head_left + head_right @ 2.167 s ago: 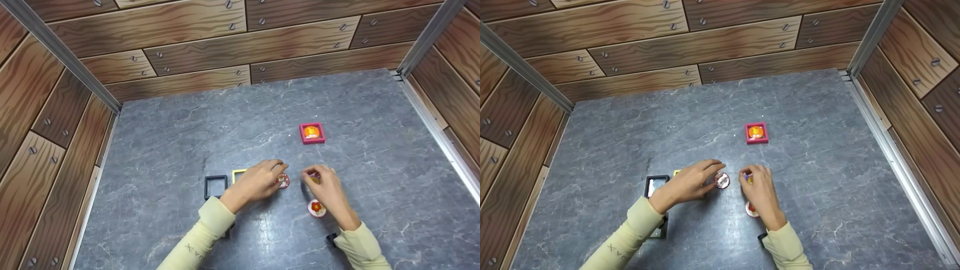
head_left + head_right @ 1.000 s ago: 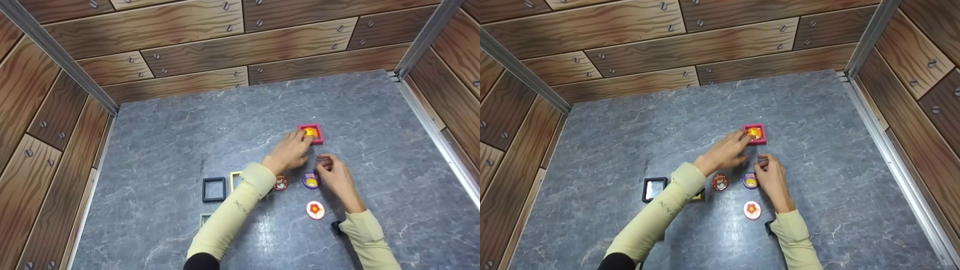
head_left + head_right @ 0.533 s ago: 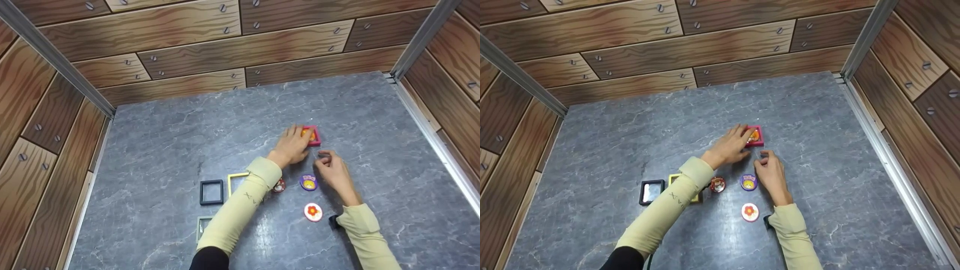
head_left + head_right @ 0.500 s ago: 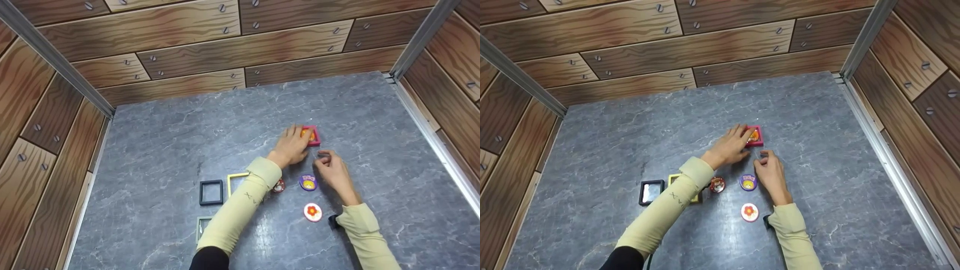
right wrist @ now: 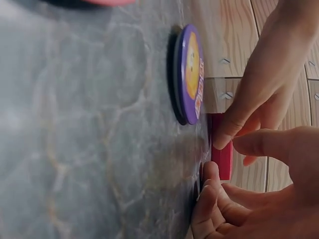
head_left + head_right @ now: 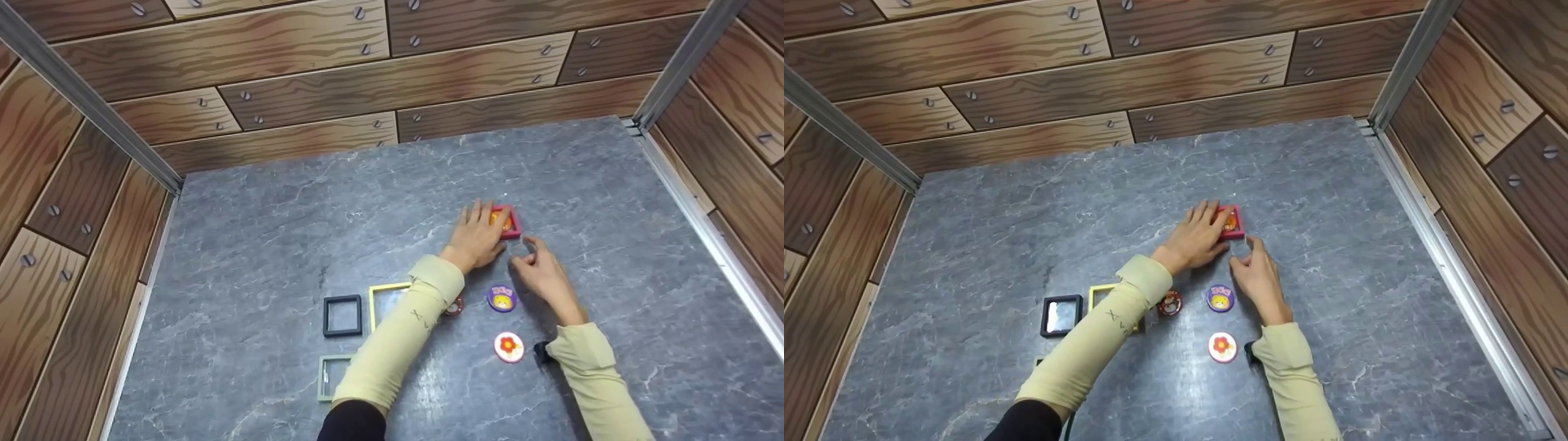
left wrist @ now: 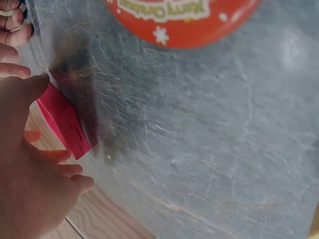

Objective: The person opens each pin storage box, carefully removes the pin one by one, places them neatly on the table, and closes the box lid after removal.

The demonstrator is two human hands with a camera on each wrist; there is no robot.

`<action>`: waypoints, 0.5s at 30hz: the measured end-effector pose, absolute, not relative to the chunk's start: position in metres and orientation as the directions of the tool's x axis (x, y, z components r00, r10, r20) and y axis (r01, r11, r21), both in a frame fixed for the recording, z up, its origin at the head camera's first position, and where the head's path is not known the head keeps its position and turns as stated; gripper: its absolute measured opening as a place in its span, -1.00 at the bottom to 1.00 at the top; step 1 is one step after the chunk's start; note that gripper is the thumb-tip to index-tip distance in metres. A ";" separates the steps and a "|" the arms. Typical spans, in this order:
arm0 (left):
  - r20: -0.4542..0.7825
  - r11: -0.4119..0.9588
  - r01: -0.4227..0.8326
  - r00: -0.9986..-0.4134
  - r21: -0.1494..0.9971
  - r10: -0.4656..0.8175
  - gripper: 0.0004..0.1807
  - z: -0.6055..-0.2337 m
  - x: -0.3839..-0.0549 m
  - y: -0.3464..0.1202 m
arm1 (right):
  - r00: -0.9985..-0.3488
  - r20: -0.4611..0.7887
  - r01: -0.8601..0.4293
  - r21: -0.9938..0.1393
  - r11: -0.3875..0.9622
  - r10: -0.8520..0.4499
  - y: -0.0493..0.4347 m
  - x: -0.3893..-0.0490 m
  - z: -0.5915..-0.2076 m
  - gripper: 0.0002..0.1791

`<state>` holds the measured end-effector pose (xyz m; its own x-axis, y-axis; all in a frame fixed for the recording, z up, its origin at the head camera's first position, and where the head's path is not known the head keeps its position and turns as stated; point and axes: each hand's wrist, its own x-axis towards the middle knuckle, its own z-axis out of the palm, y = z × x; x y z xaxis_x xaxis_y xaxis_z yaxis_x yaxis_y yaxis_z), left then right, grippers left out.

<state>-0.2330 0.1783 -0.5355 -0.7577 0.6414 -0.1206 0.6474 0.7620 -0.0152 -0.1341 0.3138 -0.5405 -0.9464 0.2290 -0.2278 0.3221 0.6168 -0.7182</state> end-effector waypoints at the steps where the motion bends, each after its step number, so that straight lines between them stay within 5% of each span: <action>1: -0.127 0.763 0.646 -0.758 -0.015 0.640 -0.15 -0.536 -0.233 0.179 | -0.948 -0.229 0.319 -0.720 0.616 0.223 0.314 -0.135 -0.540 -0.22; 15: -0.130 0.730 0.682 -0.722 0.034 0.680 -0.22 -0.541 -0.239 0.187 | -0.958 -0.222 0.286 -0.720 0.632 0.181 0.320 -0.143 -0.541 -0.26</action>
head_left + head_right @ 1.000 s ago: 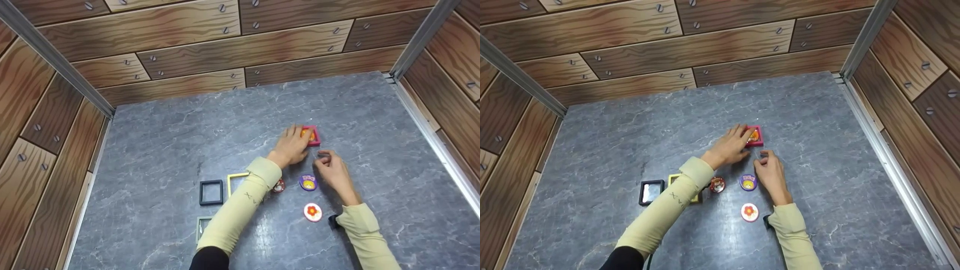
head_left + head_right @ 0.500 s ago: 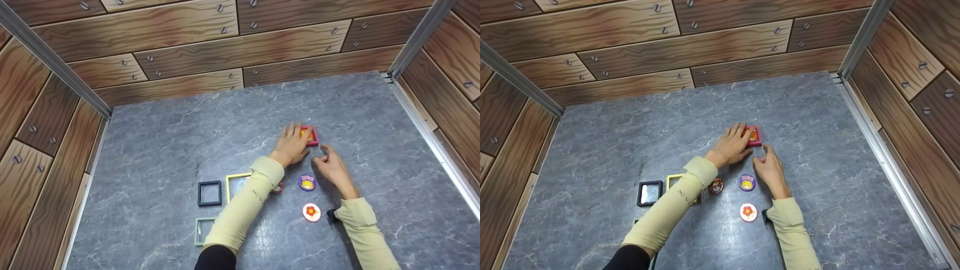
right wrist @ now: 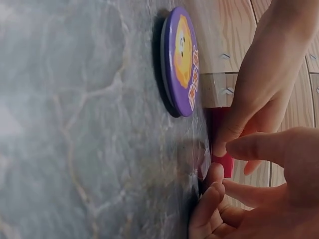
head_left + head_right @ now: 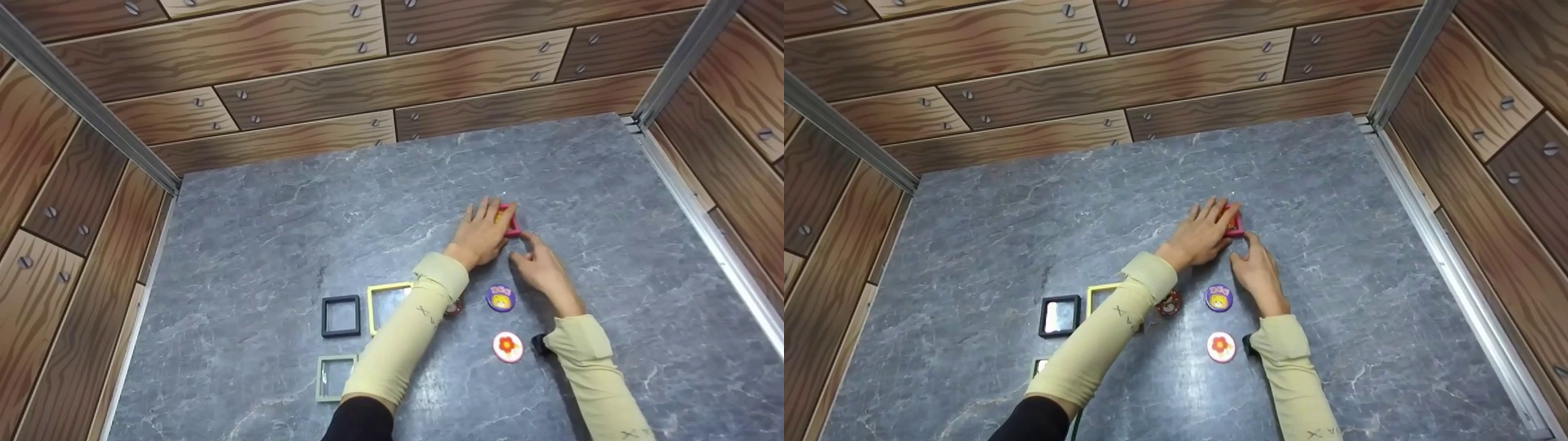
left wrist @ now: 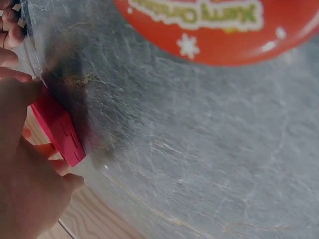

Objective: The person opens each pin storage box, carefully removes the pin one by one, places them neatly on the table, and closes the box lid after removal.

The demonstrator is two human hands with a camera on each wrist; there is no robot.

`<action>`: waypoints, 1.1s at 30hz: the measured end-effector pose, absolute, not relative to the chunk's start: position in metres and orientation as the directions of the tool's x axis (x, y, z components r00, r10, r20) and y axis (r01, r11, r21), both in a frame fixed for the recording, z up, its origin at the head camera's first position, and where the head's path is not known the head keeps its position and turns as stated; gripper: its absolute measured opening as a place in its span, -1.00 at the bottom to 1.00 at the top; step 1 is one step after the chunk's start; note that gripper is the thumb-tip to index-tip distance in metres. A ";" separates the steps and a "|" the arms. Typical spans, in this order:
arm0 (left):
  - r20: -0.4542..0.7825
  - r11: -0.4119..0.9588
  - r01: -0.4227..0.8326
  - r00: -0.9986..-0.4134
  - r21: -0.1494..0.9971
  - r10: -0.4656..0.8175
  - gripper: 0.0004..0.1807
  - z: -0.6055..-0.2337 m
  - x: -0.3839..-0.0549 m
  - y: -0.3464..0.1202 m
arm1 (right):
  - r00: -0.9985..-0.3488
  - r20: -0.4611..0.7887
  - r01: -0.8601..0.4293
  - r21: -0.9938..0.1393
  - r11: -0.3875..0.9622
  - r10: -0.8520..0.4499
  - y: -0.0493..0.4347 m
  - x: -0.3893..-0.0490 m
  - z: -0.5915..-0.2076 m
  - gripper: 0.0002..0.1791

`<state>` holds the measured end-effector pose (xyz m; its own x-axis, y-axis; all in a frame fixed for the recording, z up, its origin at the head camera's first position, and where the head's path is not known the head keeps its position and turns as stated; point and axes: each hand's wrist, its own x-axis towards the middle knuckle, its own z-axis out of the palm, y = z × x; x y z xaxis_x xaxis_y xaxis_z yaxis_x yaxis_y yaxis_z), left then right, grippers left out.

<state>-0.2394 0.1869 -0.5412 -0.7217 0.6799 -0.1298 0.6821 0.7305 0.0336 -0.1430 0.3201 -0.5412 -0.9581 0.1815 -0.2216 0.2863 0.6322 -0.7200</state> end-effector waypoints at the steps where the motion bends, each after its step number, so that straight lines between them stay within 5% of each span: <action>1: -0.126 0.727 0.686 -0.718 0.036 0.684 -0.22 -0.542 -0.239 0.187 | -0.958 -0.224 0.286 -0.717 0.636 0.179 0.320 -0.143 -0.541 -0.26; 24: -0.014 0.576 0.814 -0.577 0.077 0.817 -0.19 -0.531 -0.234 0.162 | -0.969 -0.136 0.236 -0.752 0.616 0.205 0.318 -0.141 -0.545 -0.51; 33: -0.027 0.562 0.816 -0.564 0.139 0.825 -0.13 -0.525 -0.228 0.158 | -0.975 -0.118 0.206 -0.801 0.561 0.190 0.320 -0.135 -0.545 -0.57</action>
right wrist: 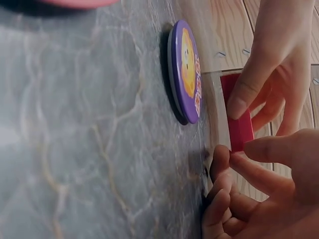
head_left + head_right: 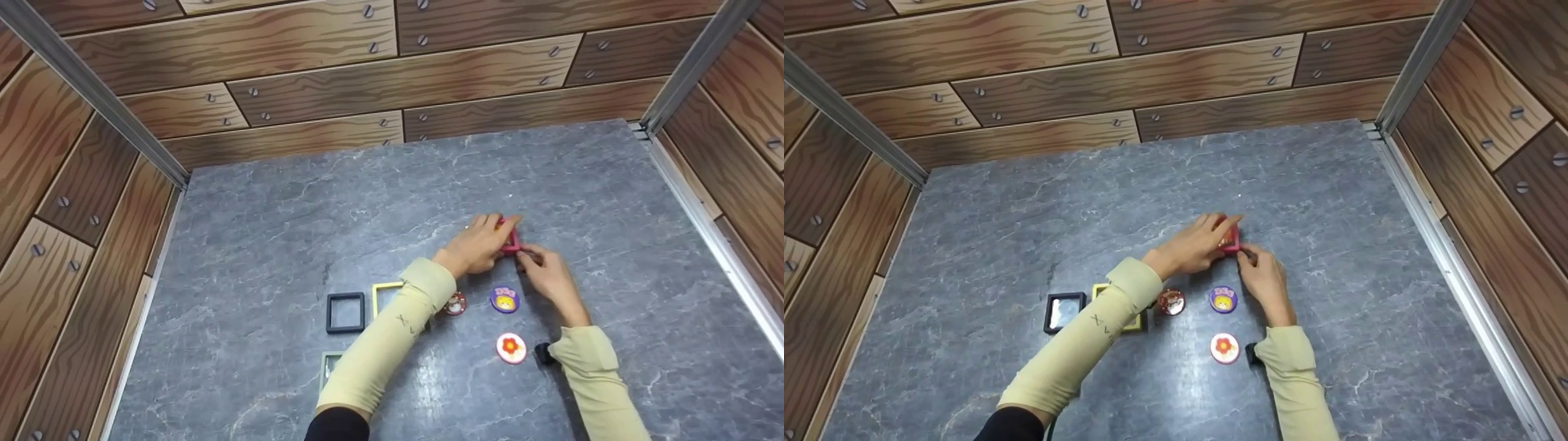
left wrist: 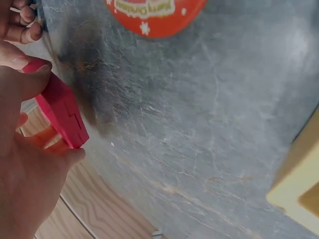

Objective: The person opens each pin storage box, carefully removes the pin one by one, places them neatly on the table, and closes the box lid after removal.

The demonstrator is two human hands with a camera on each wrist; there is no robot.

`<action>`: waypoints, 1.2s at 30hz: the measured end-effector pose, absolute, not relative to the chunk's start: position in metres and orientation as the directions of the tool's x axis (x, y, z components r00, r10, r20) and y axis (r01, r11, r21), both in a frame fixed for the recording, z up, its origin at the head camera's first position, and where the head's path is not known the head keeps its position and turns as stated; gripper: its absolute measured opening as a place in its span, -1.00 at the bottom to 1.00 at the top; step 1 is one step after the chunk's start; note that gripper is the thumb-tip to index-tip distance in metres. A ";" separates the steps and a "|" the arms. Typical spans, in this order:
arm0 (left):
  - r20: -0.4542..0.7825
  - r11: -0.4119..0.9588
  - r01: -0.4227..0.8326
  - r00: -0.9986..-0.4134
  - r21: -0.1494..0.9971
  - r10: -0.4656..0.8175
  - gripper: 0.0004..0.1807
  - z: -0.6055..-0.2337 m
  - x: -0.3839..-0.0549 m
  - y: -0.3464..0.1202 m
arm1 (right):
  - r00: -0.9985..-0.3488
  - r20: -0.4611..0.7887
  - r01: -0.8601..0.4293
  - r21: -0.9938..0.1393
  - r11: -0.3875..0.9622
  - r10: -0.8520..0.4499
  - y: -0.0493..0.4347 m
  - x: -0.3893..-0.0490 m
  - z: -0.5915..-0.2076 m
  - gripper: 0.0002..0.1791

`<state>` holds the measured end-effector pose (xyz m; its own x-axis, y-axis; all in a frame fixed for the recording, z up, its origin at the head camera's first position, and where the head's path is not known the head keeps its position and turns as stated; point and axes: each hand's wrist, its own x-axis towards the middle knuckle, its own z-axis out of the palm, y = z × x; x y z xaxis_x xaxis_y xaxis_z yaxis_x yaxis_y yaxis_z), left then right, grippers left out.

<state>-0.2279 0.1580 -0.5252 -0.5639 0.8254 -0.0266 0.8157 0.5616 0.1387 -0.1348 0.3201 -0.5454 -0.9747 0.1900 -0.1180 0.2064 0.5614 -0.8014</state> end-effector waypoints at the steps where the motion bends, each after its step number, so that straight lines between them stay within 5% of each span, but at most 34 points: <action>1: -0.033 0.561 0.814 -0.563 0.150 0.826 -0.10 -0.525 -0.227 0.157 | -0.976 -0.116 0.203 -0.803 0.561 0.187 0.320 -0.134 -0.546 -0.58; 19: -0.014 0.489 0.829 -0.504 0.272 0.863 0.06 -0.508 -0.210 0.130 | -0.973 -0.211 0.229 -0.893 0.386 0.088 0.328 -0.129 -0.546 -0.54; 36: 0.006 0.437 0.832 -0.467 0.341 0.884 0.08 -0.507 -0.183 0.097 | -0.952 -0.285 0.217 -0.887 0.407 -0.115 0.326 -0.117 -0.533 -0.53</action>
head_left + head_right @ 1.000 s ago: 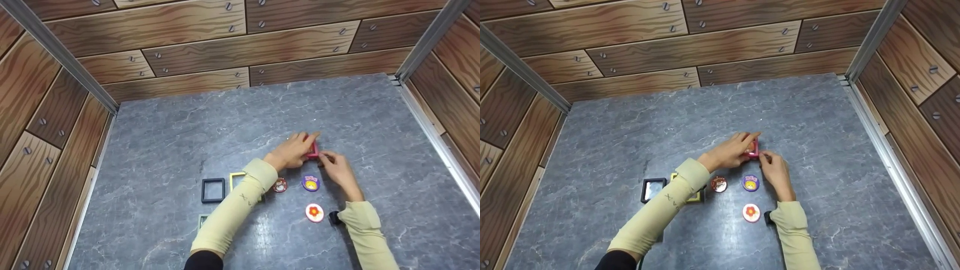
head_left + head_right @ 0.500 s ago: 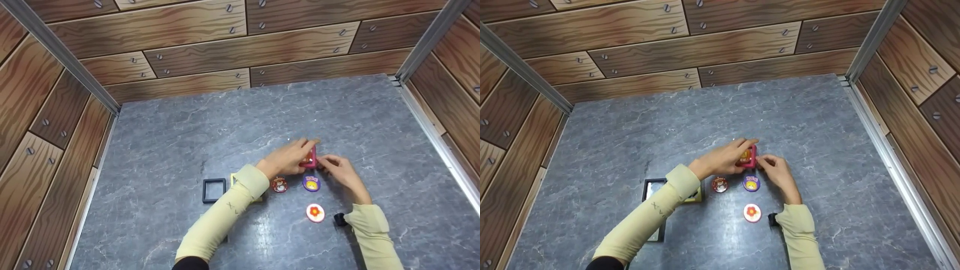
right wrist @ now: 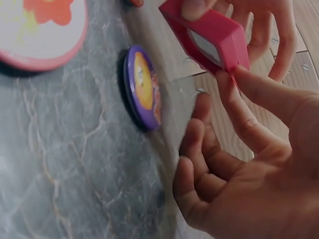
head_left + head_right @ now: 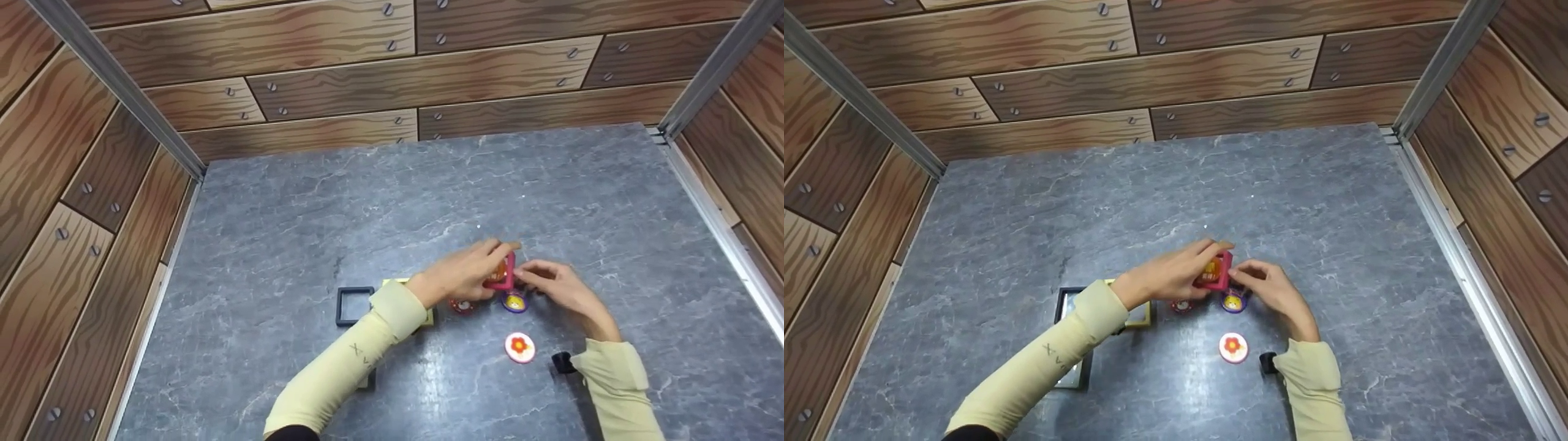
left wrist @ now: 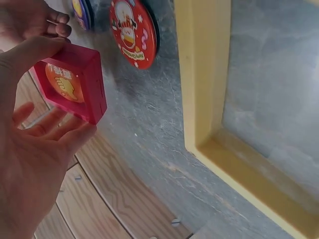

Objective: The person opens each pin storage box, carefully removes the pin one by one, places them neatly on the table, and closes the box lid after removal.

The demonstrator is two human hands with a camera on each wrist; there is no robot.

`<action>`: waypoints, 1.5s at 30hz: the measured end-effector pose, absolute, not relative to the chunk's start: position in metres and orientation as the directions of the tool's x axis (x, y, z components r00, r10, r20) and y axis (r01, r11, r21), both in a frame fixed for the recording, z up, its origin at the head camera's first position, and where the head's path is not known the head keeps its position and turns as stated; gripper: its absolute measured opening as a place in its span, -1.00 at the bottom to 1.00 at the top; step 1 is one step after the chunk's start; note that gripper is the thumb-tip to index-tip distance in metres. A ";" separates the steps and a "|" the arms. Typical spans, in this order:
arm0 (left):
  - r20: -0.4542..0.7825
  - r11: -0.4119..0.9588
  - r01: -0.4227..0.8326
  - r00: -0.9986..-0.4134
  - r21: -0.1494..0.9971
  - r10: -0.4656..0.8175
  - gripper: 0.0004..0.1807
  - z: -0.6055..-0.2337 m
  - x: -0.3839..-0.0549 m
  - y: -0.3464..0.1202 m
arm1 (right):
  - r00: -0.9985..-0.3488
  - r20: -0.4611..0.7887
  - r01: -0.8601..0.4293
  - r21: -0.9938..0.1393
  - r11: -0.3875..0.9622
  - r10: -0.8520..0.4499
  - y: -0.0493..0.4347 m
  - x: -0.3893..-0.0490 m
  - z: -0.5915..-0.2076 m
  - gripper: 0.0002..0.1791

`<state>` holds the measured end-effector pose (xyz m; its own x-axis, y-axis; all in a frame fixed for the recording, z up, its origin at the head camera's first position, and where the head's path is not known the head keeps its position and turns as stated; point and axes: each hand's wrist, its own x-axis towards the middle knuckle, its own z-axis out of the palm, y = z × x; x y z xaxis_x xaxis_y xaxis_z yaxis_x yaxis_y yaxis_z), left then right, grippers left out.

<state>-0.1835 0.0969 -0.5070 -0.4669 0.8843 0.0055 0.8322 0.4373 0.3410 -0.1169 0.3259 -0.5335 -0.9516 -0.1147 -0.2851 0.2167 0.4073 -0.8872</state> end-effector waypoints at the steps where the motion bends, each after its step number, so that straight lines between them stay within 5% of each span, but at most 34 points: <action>1: 0.014 0.429 0.836 -0.462 0.342 0.887 0.08 -0.507 -0.182 0.095 | -0.947 -0.292 0.217 -0.888 0.405 -0.131 0.326 -0.116 -0.532 -0.51; 9: 0.037 0.402 0.821 -0.455 0.406 0.890 0.09 -0.505 -0.165 0.081 | -0.908 -0.343 0.261 -0.912 0.316 -0.240 0.324 -0.108 -0.528 -0.32; 26: 0.085 0.312 0.797 -0.410 0.517 0.908 0.11 -0.506 -0.138 0.058 | -0.856 -0.319 0.279 -0.947 0.157 -0.408 0.317 -0.088 -0.530 -0.26; 36: 0.097 0.265 0.759 -0.395 0.594 0.913 0.08 -0.509 -0.129 0.052 | -0.802 -0.240 0.419 -0.879 -0.229 -0.547 0.301 -0.080 -0.543 -0.02; 40: 0.143 0.218 0.753 -0.382 0.621 0.913 0.02 -0.507 -0.128 0.050 | -0.800 -0.229 0.452 -0.838 -0.306 -0.555 0.296 -0.076 -0.544 -0.09; 45: 0.189 0.180 0.760 -0.370 0.625 0.910 -0.01 -0.507 -0.128 0.047 | -0.810 -0.168 0.432 -0.819 -0.377 -0.562 0.291 -0.076 -0.545 -0.53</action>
<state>-0.1282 0.0469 -0.5067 -0.3700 0.9097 0.1885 0.7598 0.1795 0.6249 -0.0757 0.2908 -0.5449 -0.8096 -0.5623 -0.1683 0.4321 -0.3768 -0.8193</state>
